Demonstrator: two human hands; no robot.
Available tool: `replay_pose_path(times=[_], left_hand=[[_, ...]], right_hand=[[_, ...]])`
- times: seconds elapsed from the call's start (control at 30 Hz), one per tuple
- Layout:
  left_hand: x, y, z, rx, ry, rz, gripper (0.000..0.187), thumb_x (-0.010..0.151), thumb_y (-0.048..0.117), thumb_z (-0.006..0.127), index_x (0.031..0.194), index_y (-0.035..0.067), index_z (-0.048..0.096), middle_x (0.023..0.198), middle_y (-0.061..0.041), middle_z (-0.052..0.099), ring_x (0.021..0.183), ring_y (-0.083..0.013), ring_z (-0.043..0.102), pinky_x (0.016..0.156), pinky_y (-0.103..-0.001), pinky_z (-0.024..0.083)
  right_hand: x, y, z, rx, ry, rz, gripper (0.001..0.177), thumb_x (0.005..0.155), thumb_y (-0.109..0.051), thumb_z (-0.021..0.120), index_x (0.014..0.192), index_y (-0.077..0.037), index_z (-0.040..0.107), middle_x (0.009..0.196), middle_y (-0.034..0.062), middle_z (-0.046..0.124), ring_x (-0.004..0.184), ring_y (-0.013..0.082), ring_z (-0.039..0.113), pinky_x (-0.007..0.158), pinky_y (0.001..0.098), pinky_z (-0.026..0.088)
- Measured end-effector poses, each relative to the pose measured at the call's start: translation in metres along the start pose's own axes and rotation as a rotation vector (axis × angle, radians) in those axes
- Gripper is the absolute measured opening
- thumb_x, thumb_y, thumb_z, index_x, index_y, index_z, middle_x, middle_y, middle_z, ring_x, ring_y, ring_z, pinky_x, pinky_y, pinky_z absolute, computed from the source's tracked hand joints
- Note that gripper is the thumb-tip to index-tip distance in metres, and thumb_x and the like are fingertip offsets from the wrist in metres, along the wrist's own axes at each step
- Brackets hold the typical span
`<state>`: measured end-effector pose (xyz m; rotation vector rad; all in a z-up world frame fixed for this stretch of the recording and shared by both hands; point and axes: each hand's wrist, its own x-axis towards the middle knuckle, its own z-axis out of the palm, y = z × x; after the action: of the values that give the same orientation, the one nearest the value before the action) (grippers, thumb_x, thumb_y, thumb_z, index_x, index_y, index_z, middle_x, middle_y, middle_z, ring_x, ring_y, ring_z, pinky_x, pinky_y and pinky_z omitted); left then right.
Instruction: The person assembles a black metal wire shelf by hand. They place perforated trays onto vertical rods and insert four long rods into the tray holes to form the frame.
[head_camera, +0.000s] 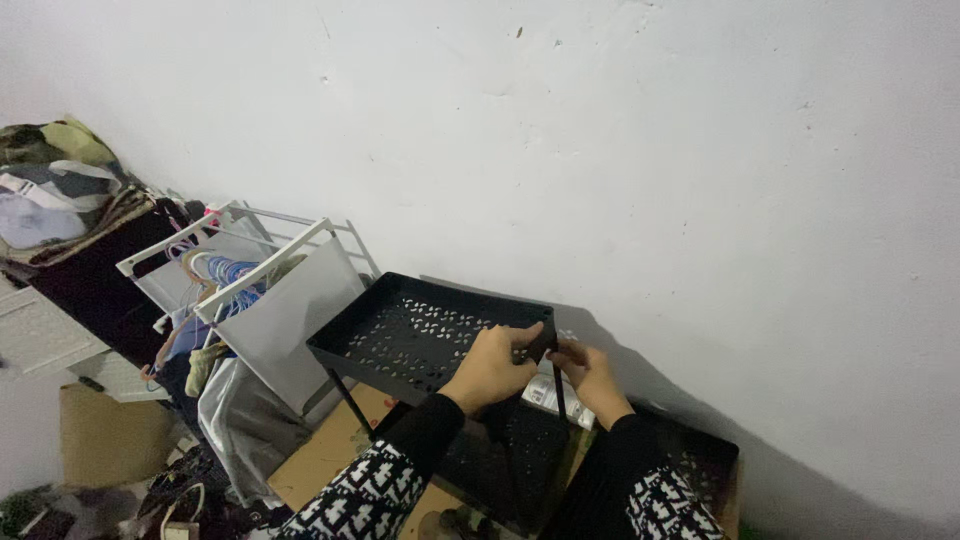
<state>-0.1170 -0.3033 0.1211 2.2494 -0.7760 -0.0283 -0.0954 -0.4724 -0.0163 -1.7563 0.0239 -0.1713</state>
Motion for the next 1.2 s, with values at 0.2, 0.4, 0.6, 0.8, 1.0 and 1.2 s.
replay_pose_path(times=[0.2, 0.4, 0.6, 0.8, 1.0, 1.2], left_hand=[[-0.002, 0.008, -0.003, 0.03, -0.006, -0.001, 0.06, 0.067, 0.006, 0.062, 0.126, 0.003, 0.054, 0.074, -0.024, 0.066, 0.059, -0.0176, 0.061, 0.058, -0.029, 0.049], [-0.001, 0.004, 0.001, 0.042, 0.041, 0.052, 0.058, 0.067, 0.007, 0.063, 0.124, 0.001, 0.056, 0.086, -0.025, 0.065, 0.062, -0.017, 0.066, 0.058, -0.03, 0.05], [0.0, -0.003, 0.002, 0.043, 0.006, 0.021, 0.058, 0.068, 0.008, 0.064, 0.124, 0.0, 0.055, 0.095, -0.023, 0.068, 0.079, -0.0206, 0.069, 0.071, -0.029, 0.053], [0.001, -0.005, 0.004, 0.003, 0.014, 0.055, 0.057, 0.069, 0.006, 0.064, 0.124, -0.003, 0.054, 0.104, -0.025, 0.066, 0.092, -0.0226, 0.07, 0.077, -0.029, 0.053], [0.0, -0.003, 0.001, 0.001, 0.004, 0.023, 0.058, 0.068, 0.006, 0.063, 0.125, -0.002, 0.053, 0.109, -0.024, 0.064, 0.093, -0.0234, 0.069, 0.077, -0.03, 0.054], [0.007, -0.01, 0.003, 0.078, 0.012, 0.081, 0.057, 0.067, 0.008, 0.064, 0.123, -0.002, 0.056, 0.104, -0.025, 0.065, 0.091, -0.0253, 0.069, 0.078, -0.029, 0.053]], right_hand=[[-0.002, -0.002, -0.002, 0.1, -0.043, 0.045, 0.037, 0.094, -0.023, 0.053, 0.128, -0.007, 0.051, 0.121, 0.0073, 0.06, 0.113, 0.0175, 0.055, 0.095, 0.0311, 0.043], [0.011, 0.01, 0.002, 0.267, -0.05, -0.107, 0.038, 0.088, -0.016, 0.053, 0.125, -0.004, 0.055, 0.117, 0.0107, 0.064, 0.109, 0.0206, 0.06, 0.093, 0.0322, 0.046], [0.011, 0.001, 0.0, 0.195, -0.01, 0.055, 0.035, 0.093, -0.023, 0.053, 0.122, -0.003, 0.056, 0.118, 0.009, 0.062, 0.108, 0.0189, 0.058, 0.093, 0.0319, 0.044], [0.013, 0.003, 0.006, 0.43, -0.051, -0.017, 0.031, 0.093, -0.02, 0.052, 0.117, -0.001, 0.058, 0.112, 0.0099, 0.064, 0.102, 0.0203, 0.06, 0.089, 0.0344, 0.049], [0.01, -0.004, 0.008, 0.426, -0.024, 0.003, 0.034, 0.09, -0.024, 0.054, 0.117, -0.002, 0.059, 0.11, 0.0076, 0.063, 0.101, 0.019, 0.06, 0.088, 0.0341, 0.048], [0.002, -0.011, 0.003, 0.359, -0.043, 0.016, 0.035, 0.09, -0.029, 0.056, 0.115, -0.005, 0.059, 0.111, 0.0057, 0.063, 0.103, 0.0162, 0.06, 0.089, 0.0312, 0.047]])
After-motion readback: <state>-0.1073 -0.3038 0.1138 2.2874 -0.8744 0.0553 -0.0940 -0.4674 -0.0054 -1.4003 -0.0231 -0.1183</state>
